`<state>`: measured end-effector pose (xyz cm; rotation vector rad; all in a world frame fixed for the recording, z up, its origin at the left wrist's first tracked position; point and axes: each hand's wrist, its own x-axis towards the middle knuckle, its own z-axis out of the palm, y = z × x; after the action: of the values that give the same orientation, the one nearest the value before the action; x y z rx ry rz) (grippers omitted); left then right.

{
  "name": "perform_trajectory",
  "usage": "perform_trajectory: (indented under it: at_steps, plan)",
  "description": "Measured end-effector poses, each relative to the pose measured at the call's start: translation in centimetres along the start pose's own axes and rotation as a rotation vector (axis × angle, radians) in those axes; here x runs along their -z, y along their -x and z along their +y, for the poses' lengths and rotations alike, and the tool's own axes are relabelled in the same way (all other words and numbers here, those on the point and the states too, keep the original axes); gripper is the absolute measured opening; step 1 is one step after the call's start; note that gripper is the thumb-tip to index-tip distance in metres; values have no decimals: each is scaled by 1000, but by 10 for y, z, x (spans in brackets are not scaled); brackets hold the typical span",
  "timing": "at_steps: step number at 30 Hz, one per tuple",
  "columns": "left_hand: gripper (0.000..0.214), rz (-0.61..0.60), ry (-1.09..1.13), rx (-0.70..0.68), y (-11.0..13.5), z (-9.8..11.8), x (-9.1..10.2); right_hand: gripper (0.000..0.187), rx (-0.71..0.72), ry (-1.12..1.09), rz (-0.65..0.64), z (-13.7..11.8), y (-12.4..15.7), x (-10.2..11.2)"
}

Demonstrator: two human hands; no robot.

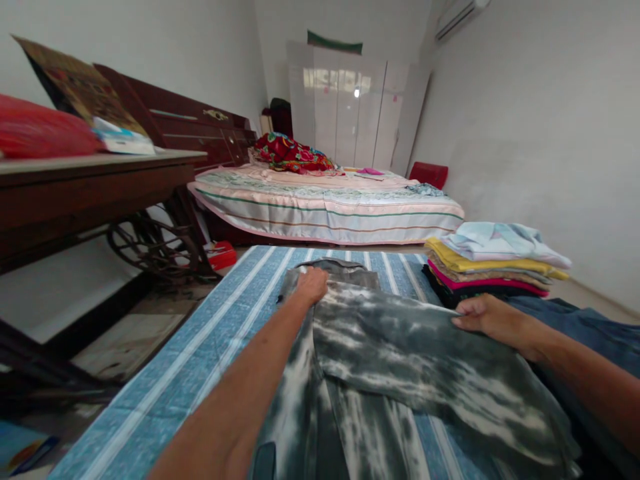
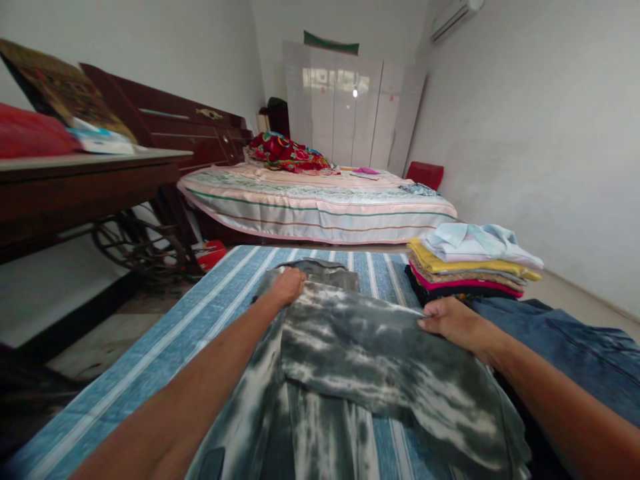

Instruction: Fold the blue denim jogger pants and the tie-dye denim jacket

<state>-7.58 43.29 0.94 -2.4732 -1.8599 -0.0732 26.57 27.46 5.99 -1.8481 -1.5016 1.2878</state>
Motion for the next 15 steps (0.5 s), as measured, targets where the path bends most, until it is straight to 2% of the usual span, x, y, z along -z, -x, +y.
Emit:
perform_trajectory:
  at_steps: [6, 11, 15]
  plan:
    - [22, 35, 1, 6, 0, 1, -10, 43, -37, -86, -21, 8, 5, 2]
    - [31, 95, -14, 34, 11, 13, -18, 38, -37, -144, -170, 19, 11, -6]
    - [36, 139, -17, 66, 19, 21, -12, 41, -3, -179, -246, 28, 27, -5]
